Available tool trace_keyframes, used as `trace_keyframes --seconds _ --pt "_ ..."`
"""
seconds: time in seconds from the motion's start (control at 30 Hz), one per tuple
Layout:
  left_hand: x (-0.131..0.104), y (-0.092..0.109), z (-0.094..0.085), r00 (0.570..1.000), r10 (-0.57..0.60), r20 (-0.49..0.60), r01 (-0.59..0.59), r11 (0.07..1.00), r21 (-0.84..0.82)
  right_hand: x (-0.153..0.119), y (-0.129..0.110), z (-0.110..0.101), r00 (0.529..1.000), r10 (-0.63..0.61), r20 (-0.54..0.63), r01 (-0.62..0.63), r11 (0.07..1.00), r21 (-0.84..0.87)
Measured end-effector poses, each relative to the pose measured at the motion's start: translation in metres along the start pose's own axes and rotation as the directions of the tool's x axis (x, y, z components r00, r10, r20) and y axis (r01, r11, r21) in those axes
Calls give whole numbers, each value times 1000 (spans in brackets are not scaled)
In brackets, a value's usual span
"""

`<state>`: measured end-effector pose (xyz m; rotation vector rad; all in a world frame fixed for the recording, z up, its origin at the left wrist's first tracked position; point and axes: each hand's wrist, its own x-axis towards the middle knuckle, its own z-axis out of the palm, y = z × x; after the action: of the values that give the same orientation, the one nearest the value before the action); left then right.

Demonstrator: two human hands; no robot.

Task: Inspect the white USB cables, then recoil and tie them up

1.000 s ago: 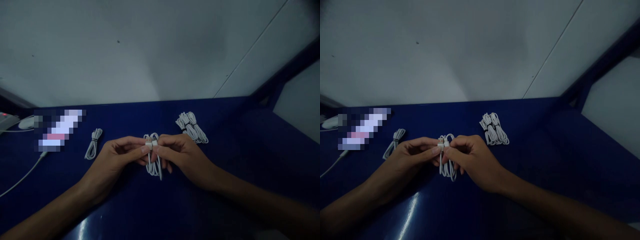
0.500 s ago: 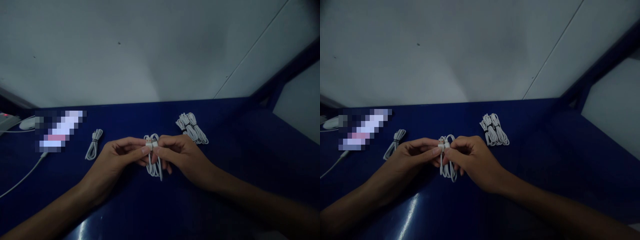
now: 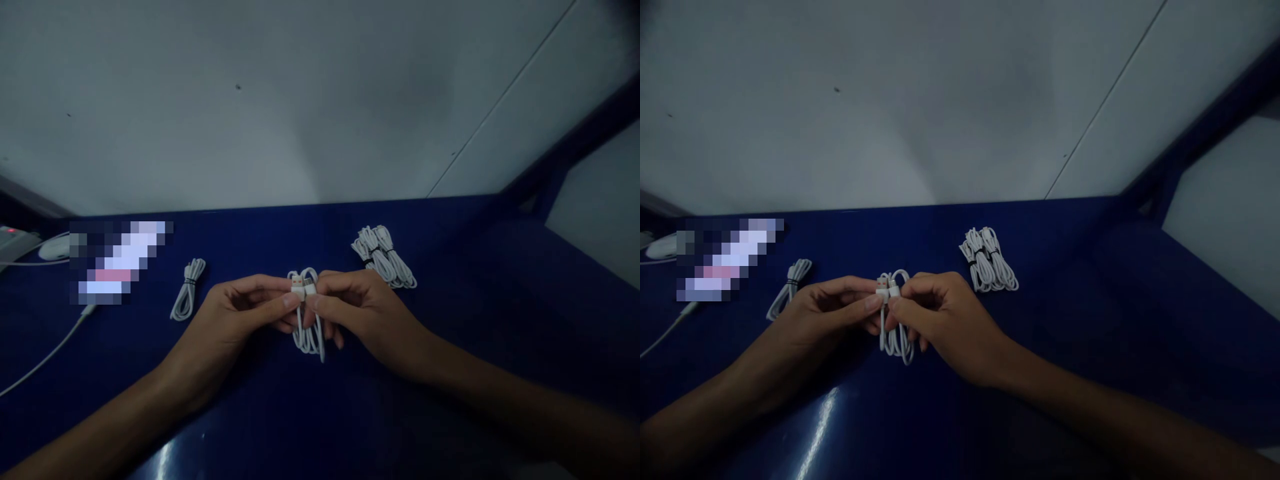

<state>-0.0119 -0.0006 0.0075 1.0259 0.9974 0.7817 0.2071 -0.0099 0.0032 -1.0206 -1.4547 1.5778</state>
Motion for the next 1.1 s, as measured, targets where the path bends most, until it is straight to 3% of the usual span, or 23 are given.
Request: trace_keyframes --seconds 1.1 --pt "1 0 0 1000 -9 9 9 1000 7 0 -1 0 1000 15 2 -15 1000 15"
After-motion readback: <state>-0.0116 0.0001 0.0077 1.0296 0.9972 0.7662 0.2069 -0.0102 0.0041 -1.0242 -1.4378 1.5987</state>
